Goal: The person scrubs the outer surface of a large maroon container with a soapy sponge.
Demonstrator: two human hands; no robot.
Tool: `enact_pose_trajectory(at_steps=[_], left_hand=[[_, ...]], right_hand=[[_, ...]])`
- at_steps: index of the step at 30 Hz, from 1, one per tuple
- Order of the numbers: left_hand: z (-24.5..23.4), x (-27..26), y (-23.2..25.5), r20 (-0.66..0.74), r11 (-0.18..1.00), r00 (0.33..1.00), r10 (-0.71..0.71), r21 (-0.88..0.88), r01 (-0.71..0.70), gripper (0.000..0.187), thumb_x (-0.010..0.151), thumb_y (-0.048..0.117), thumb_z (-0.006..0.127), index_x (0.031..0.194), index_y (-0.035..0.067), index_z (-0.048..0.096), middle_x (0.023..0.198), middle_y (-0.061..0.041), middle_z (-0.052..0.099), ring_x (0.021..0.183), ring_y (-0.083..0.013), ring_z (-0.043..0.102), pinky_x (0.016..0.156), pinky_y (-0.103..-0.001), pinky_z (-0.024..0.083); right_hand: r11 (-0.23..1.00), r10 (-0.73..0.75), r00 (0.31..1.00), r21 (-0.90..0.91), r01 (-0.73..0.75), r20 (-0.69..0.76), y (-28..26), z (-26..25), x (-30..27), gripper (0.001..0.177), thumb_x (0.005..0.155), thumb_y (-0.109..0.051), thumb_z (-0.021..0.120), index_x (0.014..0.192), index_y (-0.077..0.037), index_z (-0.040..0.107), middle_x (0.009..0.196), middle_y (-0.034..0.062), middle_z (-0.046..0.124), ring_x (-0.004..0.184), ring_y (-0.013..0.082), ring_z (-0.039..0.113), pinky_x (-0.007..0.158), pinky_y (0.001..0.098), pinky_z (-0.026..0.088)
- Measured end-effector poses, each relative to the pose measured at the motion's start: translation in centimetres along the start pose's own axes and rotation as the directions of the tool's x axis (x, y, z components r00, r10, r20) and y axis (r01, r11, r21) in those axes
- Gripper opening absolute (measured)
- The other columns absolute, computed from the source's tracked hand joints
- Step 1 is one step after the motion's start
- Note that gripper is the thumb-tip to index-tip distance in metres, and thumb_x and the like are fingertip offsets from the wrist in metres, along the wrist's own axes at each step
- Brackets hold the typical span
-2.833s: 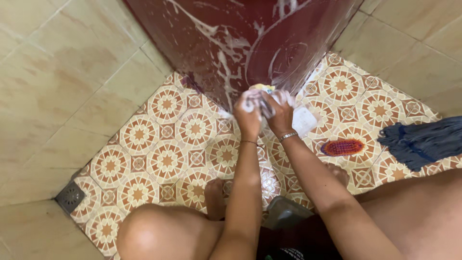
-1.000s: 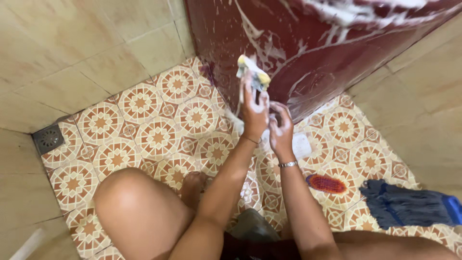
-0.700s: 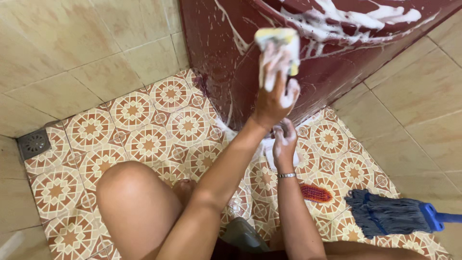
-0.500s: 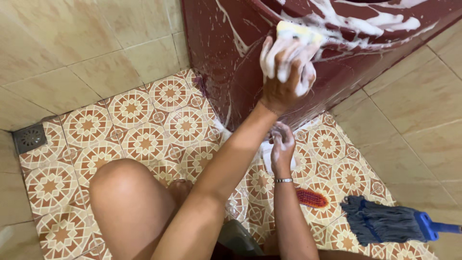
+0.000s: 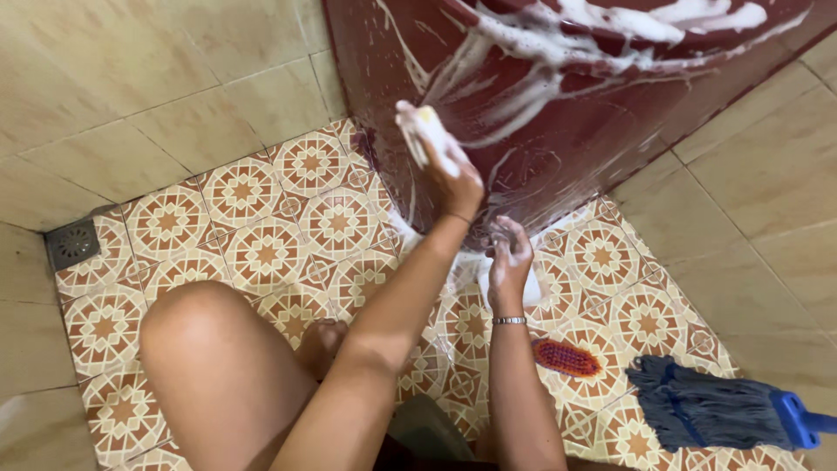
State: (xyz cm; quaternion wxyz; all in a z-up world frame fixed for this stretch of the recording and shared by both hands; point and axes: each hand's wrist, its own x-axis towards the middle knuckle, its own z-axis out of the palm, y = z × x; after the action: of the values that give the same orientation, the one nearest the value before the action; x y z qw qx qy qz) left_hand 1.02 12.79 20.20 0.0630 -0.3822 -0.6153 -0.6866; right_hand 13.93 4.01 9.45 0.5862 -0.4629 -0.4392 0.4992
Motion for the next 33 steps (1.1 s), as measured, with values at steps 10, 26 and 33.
enact_pose_trajectory(at_steps=[10,26,33], left_hand=[[2.7,6.2,6.4,-0.046,0.989,0.992,0.119,-0.078,-0.123,0.067,0.102,0.015,0.042,0.164,0.002,0.02,0.172,-0.023,0.019,0.162,-0.0448,0.021,0.138,-0.051,0.019],[1.7,5.2,2.4,0.465,0.236,0.148,0.873,-0.136,-0.962,0.037,0.117,0.024,0.052,0.153,0.017,0.052,0.164,-0.005,0.046,0.146,-0.026,0.04,0.125,-0.05,0.028],[0.4,1.9,-1.3,0.429,0.491,0.458,0.779,0.038,-0.871,0.049,0.109,0.031,0.054,0.156,0.022,0.043,0.166,-0.012,0.032,0.15,-0.0348,0.034,0.124,-0.056,0.027]], right_hand=[[0.988,-0.075,0.997,0.135,0.071,0.02,0.1,-0.5,0.3,0.031,0.099,-0.004,0.052,0.129,0.001,0.059,0.114,0.0093,0.067,0.092,0.0138,0.063,0.083,0.0271,0.053],[0.987,-0.068,0.997,0.144,0.072,-0.029,0.9,-1.4,0.8,0.032,0.097,0.001,0.049,0.128,0.001,0.059,0.116,0.0109,0.067,0.099,0.0152,0.065,0.084,0.0304,0.057],[0.993,0.042,0.996,0.112,-0.033,-0.082,-1.2,-1.5,0.1,0.028,0.098,-0.004,0.054,0.125,-0.004,0.06,0.109,0.0073,0.068,0.082,0.0122,0.064,0.07,0.0241,0.05]])
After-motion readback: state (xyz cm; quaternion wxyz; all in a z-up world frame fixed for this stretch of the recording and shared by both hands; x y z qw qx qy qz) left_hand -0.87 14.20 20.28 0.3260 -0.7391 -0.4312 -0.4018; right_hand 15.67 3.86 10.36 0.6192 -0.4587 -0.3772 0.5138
